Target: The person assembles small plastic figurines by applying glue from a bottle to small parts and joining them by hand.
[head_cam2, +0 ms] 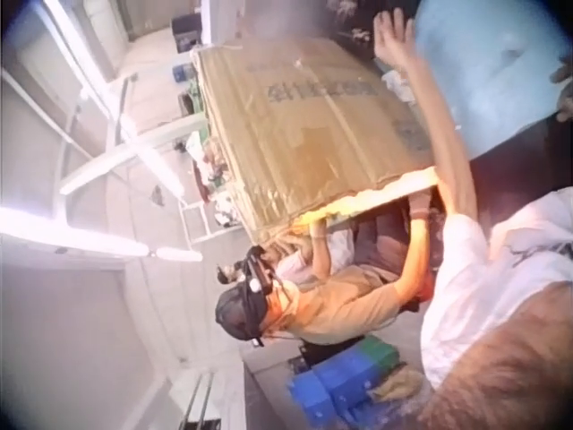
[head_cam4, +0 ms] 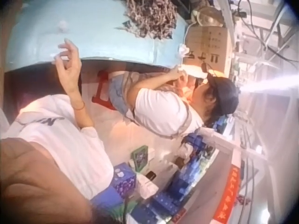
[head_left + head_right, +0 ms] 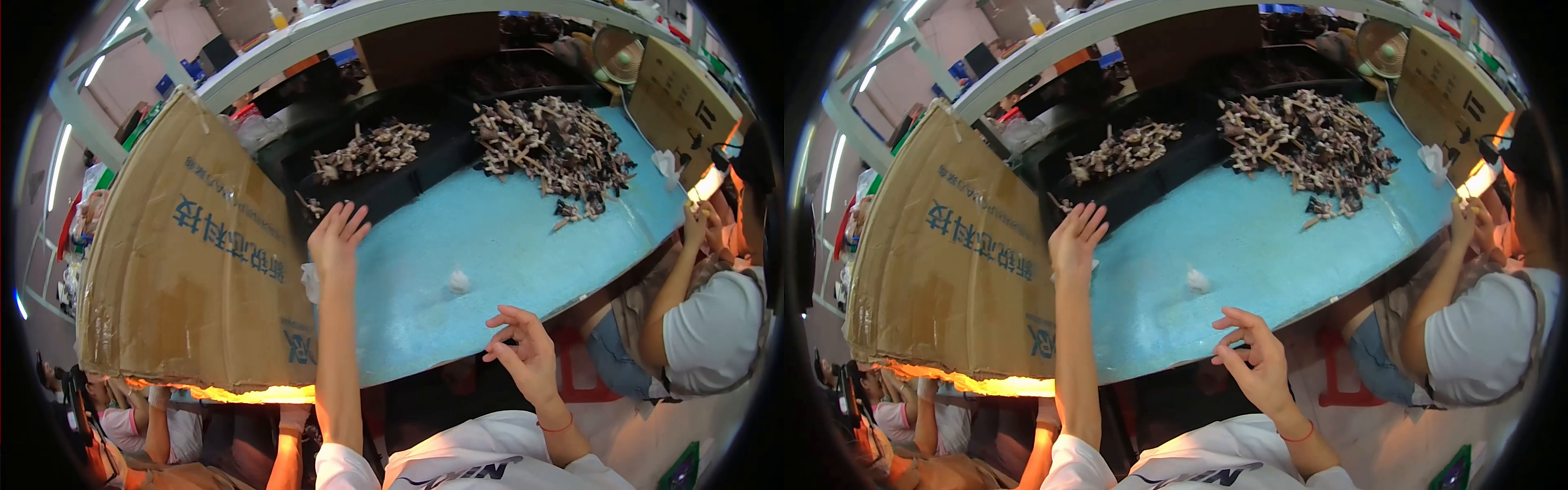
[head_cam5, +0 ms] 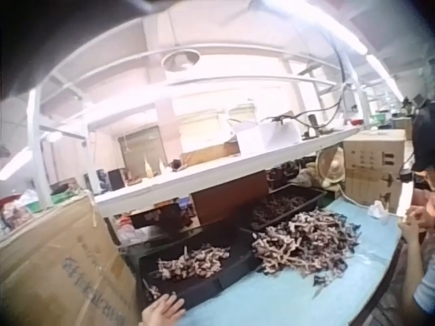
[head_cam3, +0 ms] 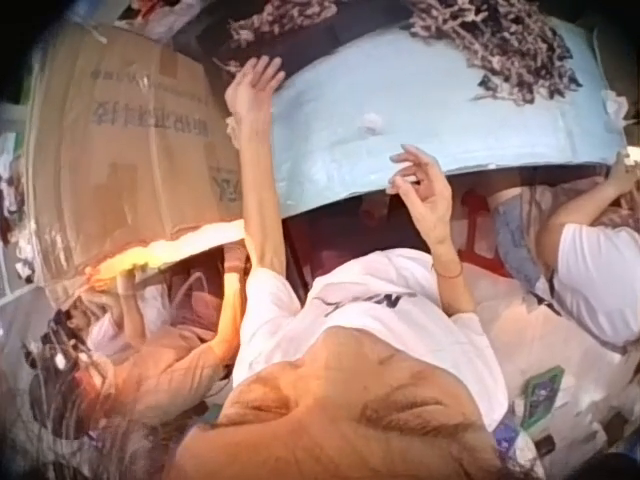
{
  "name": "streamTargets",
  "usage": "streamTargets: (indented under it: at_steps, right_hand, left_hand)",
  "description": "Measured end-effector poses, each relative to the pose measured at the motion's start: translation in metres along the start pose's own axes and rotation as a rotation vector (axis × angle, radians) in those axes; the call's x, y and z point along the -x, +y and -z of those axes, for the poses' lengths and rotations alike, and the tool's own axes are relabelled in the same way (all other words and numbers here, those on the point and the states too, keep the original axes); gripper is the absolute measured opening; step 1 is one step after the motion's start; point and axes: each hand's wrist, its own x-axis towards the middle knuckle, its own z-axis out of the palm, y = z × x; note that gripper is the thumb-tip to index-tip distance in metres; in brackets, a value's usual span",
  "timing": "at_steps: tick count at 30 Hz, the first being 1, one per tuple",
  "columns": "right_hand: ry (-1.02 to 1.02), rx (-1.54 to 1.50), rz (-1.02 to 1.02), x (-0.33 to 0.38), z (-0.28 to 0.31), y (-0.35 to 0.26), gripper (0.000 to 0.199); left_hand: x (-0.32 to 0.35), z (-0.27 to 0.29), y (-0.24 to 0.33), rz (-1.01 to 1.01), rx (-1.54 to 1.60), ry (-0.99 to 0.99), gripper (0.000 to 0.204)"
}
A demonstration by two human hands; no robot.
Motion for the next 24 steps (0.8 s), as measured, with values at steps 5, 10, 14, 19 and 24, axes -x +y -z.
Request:
streamTargets:
  at_steps: [5,10,14,19,24]
  right_hand:
    - [0.021,0.191,0.037,-0.03,0.037,0.01,0.026]
    - [0.224,0.804,0.348,-0.098,0.114,0.028,0.016]
    - [0.246,1.197,0.435,-0.142,0.164,0.032,0.028]
    - [0.2,1.481,0.469,-0.163,0.188,0.053,0.036]
    - [0.175,1.346,0.387,-0.157,0.171,0.065,0.037]
  left_hand:
    - [0.086,0.016,-0.004,-0.115,-0.382,0.031,0.027]
    - [0.16,0.038,-0.018,-0.147,-0.419,-0.058,0.025]
    - [0.195,0.035,-0.021,-0.171,-0.524,-0.148,0.029]
    - [0.214,0.029,-0.022,-0.099,-0.53,-0.225,0.021]
    - [0.226,0.038,-0.026,-0.102,-0.658,-0.25,0.011]
